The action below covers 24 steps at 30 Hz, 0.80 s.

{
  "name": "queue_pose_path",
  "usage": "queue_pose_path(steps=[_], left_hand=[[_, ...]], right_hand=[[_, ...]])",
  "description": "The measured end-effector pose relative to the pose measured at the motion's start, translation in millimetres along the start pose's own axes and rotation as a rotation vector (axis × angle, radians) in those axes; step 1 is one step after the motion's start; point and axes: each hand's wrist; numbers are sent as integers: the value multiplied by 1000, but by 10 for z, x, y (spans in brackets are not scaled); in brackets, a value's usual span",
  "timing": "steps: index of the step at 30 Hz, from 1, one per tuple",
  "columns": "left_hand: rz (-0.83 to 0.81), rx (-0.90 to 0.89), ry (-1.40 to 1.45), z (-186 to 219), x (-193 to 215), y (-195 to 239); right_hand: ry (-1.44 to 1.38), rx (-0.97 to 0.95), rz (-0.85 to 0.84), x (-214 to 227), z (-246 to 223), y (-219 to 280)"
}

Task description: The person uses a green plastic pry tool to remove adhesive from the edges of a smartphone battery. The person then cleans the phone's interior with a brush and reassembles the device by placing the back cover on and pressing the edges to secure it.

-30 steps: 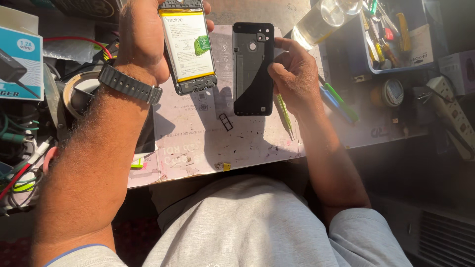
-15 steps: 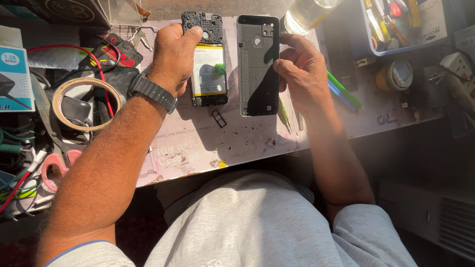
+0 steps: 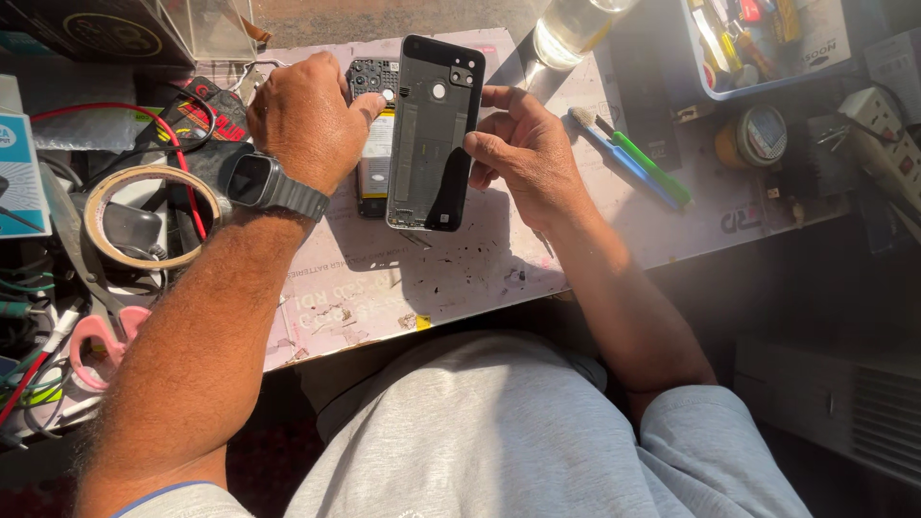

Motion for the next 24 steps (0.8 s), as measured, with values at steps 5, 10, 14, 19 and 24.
queue_pose_path(steps=[5, 10, 14, 19, 24], left_hand=[[-196, -109, 714, 137, 144, 36], [-585, 68, 1333, 284, 123, 85], [-626, 67, 1560, 363, 215, 103], [-540, -105, 1635, 270, 350, 78], [-394, -79, 1607, -9, 136, 57]], right_hand=[[-83, 51, 13, -32, 65, -11], [-182, 63, -45, -81, 113, -1], [54, 100, -13, 15, 12, 159], [1134, 295, 322, 527, -260, 692], [1508, 164, 384, 914, -174, 1035]])
Point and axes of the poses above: each hand's wrist, its own y-axis away from the middle knuckle, its own x-axis out of the back of the hand, z = x × y, and after that the axes turned 10 degrees about -z, right-handed
